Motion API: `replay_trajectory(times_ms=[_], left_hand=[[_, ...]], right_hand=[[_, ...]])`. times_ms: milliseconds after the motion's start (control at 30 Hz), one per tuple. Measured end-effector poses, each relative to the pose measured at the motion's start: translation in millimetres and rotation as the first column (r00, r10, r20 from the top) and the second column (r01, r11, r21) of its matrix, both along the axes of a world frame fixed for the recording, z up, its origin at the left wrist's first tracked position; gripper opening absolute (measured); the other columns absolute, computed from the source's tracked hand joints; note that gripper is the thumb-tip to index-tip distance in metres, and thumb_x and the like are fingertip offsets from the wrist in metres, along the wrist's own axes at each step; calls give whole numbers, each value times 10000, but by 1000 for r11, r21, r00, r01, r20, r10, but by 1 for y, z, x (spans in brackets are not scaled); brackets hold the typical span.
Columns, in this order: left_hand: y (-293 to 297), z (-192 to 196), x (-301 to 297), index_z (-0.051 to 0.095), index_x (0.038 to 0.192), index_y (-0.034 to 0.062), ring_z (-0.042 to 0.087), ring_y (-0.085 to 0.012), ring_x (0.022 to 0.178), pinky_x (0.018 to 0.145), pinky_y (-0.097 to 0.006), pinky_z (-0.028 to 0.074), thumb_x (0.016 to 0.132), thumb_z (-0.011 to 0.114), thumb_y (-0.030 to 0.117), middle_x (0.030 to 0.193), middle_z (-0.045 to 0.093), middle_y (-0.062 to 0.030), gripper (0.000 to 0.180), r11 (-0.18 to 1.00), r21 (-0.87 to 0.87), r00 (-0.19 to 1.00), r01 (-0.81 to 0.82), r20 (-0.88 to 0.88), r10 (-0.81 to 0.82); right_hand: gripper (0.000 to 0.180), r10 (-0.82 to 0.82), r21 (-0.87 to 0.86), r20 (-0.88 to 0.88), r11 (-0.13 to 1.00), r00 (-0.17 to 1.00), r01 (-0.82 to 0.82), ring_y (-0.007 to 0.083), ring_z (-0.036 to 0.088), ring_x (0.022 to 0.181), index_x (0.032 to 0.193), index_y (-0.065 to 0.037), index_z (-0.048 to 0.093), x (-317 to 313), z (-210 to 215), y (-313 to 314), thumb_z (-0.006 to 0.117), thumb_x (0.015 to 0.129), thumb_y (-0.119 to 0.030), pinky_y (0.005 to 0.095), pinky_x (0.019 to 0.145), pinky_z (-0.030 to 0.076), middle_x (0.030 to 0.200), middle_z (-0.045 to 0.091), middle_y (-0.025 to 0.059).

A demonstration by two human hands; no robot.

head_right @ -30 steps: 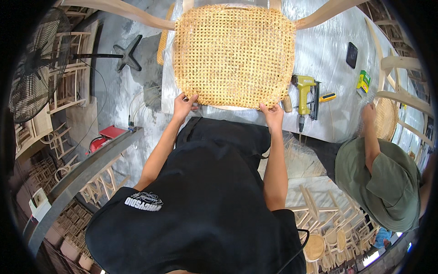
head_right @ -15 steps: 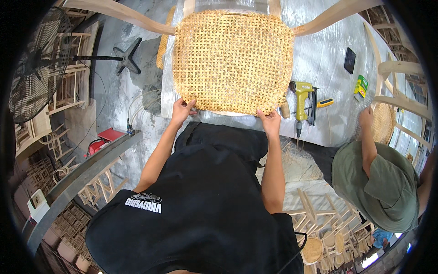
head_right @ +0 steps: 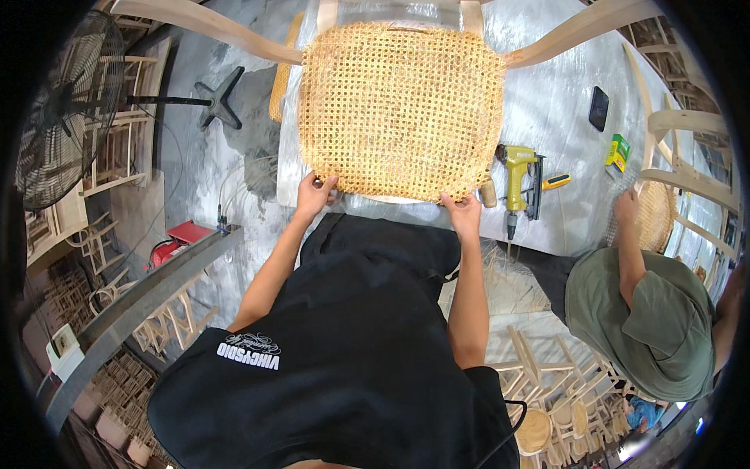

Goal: The person places a woven rattan seat onto an inverted wooden chair frame. They use a staple gun to fasten the seat to the frame, repeatedly adjusting the material and firing staples along the edges. A coworker works on a similar chair nearby.

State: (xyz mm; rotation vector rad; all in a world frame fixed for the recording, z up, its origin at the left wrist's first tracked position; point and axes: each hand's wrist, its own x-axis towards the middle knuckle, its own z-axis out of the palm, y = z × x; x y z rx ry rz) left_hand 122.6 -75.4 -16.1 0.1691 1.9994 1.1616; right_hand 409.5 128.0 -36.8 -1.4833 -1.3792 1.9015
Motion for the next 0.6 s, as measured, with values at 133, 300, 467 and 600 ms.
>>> replay_trajectory(times_ms=[133,300,467,600], left_hand=[[4,4,10,594,1173,-42,698,-178,804,576,-307,624,928,740,178,997,692,-129,360,995,81,998,-62,-22,64],[1,2,-3,603,1176,-35,694,-164,796,582,-298,622,934,734,172,964,698,-108,345,999,25,999,34,31,-35],[3,-1,1,637,1090,-20,672,-117,712,555,-261,572,947,730,193,894,715,-83,273,997,-38,998,66,-4,-66],[-1,-3,-3,643,1065,-13,667,-111,692,541,-250,548,944,735,189,870,718,-80,253,997,-38,998,69,0,-69]], right_hand=[[354,-28,5,15,1000,1000,28,184,692,985,1176,88,602,0,0,-1,771,887,-27,322,894,552,1111,715,141],[446,96,74,251,990,963,-117,169,704,849,1131,95,608,8,-6,0,820,873,-201,308,710,560,936,728,121],[383,155,42,447,980,881,-193,204,700,701,1076,26,622,50,30,47,788,887,-262,325,596,526,829,704,139],[382,-266,703,669,532,694,-472,416,689,823,1124,39,568,55,43,92,750,880,-192,472,722,541,964,682,251]])
